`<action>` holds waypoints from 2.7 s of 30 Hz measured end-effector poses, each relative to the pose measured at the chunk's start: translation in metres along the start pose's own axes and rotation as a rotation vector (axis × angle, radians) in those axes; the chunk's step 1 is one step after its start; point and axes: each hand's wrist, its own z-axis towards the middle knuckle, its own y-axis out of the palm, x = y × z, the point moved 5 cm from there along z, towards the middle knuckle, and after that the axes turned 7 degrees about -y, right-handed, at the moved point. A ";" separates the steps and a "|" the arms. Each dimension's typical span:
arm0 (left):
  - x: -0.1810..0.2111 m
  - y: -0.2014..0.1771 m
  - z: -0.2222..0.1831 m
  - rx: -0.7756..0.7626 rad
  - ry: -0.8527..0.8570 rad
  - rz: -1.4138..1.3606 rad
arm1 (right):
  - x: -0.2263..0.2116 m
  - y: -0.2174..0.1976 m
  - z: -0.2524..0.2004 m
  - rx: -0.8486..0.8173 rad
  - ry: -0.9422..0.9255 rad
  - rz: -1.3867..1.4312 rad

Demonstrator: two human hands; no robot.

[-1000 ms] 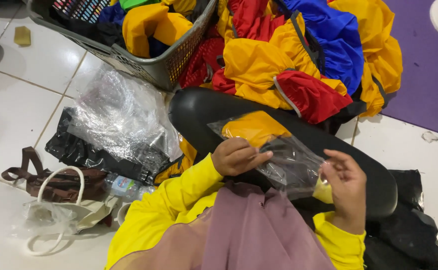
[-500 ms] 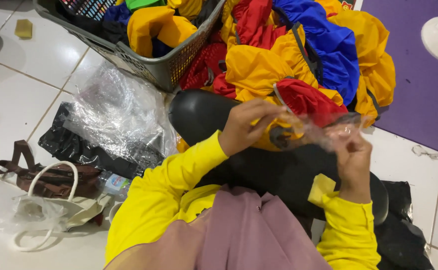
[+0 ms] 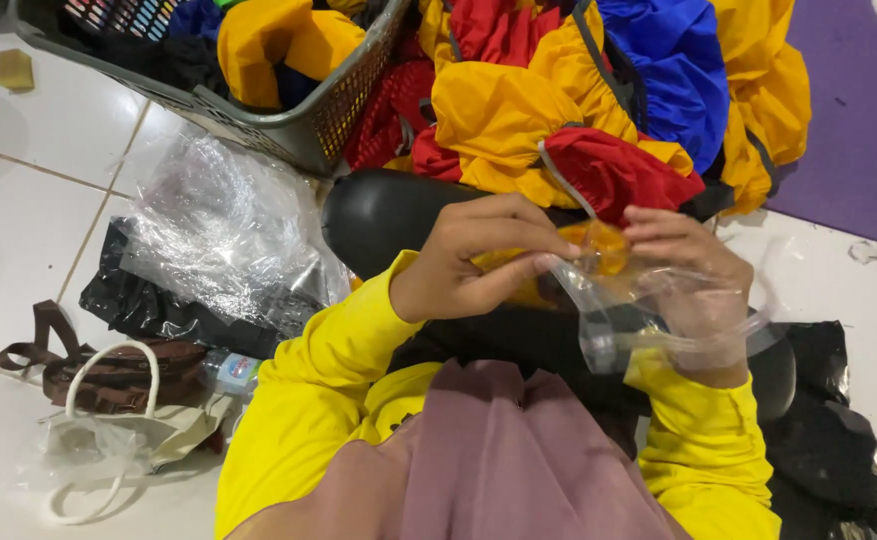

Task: Folding a fabric cover, placing it in a plastic bag, sealing it with tape, and trimming excess threads with scissors.

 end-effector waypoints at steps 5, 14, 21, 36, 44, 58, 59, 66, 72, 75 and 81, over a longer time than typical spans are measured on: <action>-0.029 -0.015 -0.010 0.188 -0.222 0.060 | -0.014 -0.007 -0.018 -0.004 0.126 -0.196; -0.040 -0.017 -0.017 0.066 -0.019 -0.020 | 0.093 -0.106 -0.032 -0.820 -0.498 -0.202; -0.077 -0.004 -0.106 -0.045 -0.152 -0.083 | 0.049 -0.004 -0.105 -0.112 -0.037 -0.150; -0.130 0.011 -0.215 0.002 0.032 0.330 | 0.044 0.041 -0.152 0.125 -0.116 -0.012; -0.129 0.013 -0.206 0.215 0.136 0.606 | 0.089 0.040 -0.176 0.247 0.148 -0.410; -0.097 0.006 -0.155 0.272 -0.186 0.216 | 0.051 0.076 -0.130 0.275 -0.184 -0.143; -0.093 0.008 -0.150 0.274 -0.225 0.115 | 0.060 0.081 -0.133 0.175 -0.118 0.138; -0.100 0.005 -0.154 0.175 -0.353 -0.256 | 0.075 0.067 -0.137 -0.025 0.108 0.003; -0.086 0.014 -0.153 -0.023 -0.046 0.194 | 0.067 0.064 -0.132 0.103 0.005 -0.479; -0.075 0.016 -0.143 0.011 0.032 0.175 | 0.050 0.073 -0.124 -0.178 -0.619 -0.828; -0.100 0.023 -0.164 0.009 -0.109 0.197 | 0.195 0.039 -0.192 -0.596 0.056 0.370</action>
